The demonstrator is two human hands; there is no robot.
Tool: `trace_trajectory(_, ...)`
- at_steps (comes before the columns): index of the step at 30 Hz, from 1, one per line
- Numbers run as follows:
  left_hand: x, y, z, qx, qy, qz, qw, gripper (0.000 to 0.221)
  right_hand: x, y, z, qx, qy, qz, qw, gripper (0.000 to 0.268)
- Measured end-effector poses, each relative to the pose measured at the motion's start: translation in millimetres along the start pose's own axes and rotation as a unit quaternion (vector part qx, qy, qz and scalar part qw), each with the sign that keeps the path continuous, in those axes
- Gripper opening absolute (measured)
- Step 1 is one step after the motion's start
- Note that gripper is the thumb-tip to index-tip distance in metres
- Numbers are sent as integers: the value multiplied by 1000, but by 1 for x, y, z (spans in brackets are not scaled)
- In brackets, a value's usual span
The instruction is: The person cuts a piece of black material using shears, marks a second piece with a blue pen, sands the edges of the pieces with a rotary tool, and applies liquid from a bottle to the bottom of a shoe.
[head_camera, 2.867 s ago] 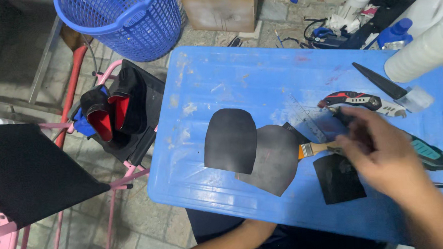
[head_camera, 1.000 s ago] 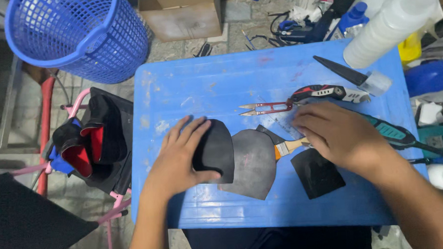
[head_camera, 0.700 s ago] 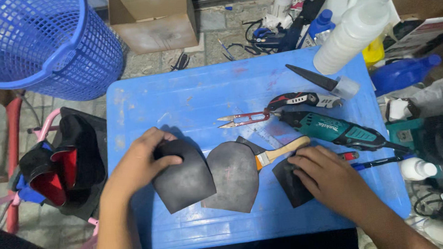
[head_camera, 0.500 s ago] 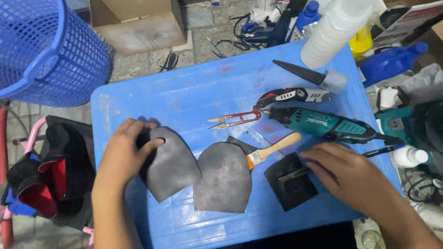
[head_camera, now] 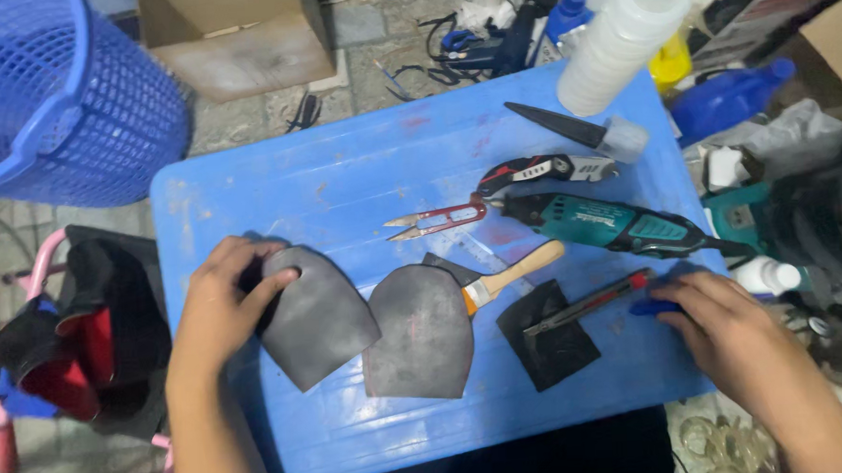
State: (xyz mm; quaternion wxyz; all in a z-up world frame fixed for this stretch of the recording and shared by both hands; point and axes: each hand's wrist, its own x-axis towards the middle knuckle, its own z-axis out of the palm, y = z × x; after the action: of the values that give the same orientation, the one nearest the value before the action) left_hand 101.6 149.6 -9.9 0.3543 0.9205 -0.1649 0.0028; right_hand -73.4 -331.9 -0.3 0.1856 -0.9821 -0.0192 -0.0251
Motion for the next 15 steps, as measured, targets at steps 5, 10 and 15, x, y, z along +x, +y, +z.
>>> trace_trajectory(5, -5, -13, -9, -41, -7, 21, 999, 38, -5, 8, -4, 104, 12, 97, 990, 29)
trace_trajectory(10, -6, -21, -4, -85, -22, 0, 996, 51, 52, -27, 16, 528, 55, 52, 846, 27)
trace_trajectory(15, -3, -32, 5, -117, -2, 2, 993, 55, 137, -124, 87, 730, -177, -26, 659, 29)
